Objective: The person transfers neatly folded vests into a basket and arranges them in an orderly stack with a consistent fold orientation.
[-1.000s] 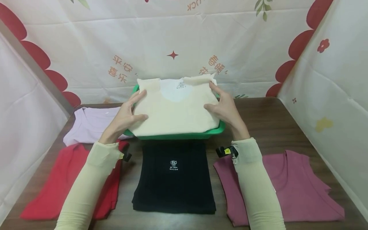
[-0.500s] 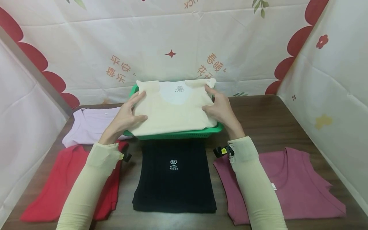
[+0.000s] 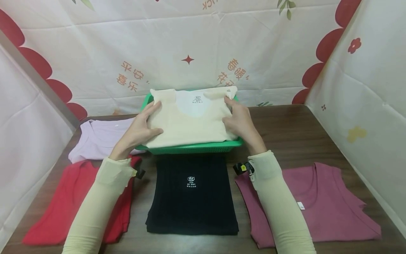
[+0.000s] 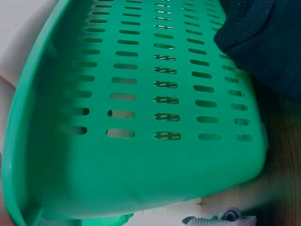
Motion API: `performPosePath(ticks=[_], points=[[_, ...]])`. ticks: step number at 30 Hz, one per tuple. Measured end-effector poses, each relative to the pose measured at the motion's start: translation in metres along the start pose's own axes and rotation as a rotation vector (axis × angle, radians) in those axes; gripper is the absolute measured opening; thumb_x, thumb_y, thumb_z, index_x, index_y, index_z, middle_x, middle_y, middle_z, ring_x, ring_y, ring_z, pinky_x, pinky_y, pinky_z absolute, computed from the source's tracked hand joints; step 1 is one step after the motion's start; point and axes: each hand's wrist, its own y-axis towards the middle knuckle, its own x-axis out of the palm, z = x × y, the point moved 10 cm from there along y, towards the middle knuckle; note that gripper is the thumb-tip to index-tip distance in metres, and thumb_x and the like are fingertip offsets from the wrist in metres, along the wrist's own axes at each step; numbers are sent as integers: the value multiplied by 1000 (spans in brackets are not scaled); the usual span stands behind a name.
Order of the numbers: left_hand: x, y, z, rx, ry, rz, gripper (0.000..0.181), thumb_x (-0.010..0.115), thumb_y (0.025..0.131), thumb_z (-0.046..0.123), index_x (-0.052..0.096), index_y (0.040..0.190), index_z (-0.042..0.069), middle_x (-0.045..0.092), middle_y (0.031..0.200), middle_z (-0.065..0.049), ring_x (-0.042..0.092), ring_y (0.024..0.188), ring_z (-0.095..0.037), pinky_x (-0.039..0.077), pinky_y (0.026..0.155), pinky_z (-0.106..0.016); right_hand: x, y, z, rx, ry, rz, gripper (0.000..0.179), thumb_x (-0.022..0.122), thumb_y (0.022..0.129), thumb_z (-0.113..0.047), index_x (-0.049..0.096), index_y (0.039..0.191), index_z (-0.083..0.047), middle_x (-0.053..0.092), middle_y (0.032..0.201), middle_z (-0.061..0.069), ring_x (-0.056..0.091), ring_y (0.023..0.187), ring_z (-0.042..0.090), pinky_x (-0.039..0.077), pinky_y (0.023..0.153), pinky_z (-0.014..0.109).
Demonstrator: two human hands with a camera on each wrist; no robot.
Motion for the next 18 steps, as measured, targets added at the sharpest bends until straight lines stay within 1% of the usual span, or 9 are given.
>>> performPosePath(ticks=[6,7,8,9,10,12,15,17,18], points=[[2,3,2,1,82,3,98,78,81,-2,27,164,10,16,174,-9,23,159,-29,30,125,-49,1,0,-1,-13,-16,13,73,62,93,-3,35,161,-14,36,166,13,39,149,36,46,88,48],[3,3,3,0,102,1,98,78,80,-2,27,164,10,17,174,-9,24,158,-29,30,125,-48,1,0,-1,-17,-24,16,73,62,93,-3,35,161,-13,37,166,13,54,134,36,47,81,46],[4,4,4,1,117,-1,99,78,80,-2,26,164,9,17,174,-10,24,158,-29,31,125,-48,1,0,-1,-20,-33,18,73,61,93,-3,35,161,-12,37,166,13,56,129,35,46,76,44],[4,4,5,3,138,-3,99,78,80,-2,26,164,8,17,173,-11,25,158,-29,32,124,-48,1,0,-1,-23,-43,20,73,61,93,-3,36,161,-12,37,165,14,63,106,35,44,68,42],[5,4,5,1,157,-5,99,78,80,-1,26,164,7,17,173,-11,26,158,-29,33,124,-48,1,1,-1,-26,-52,22,73,61,93,-3,36,160,-11,38,165,14,61,83,31,40,61,39],[6,4,6,9,192,-9,99,80,81,0,26,163,5,19,173,-13,27,157,-29,35,123,-48,2,0,-3,-41,-73,24,72,60,92,-3,36,160,-10,49,156,21,38,53,23,31,51,35],[8,4,6,14,227,-7,99,81,81,1,25,163,4,20,172,-14,30,155,-30,37,121,-48,5,1,-5,-66,-100,22,70,58,92,-3,38,159,-7,48,155,25,15,46,16,24,46,31],[8,4,5,15,240,-4,100,82,81,2,25,163,3,20,172,-15,31,155,-30,38,120,-48,7,1,-6,-86,-118,25,69,58,92,-2,39,158,-6,47,156,25,15,45,15,23,46,31],[7,4,4,15,245,-3,100,82,81,2,25,163,3,19,172,-15,31,155,-31,38,120,-48,8,1,-7,-91,-126,28,68,58,92,-2,39,158,-6,36,164,21,15,46,15,24,47,31]])
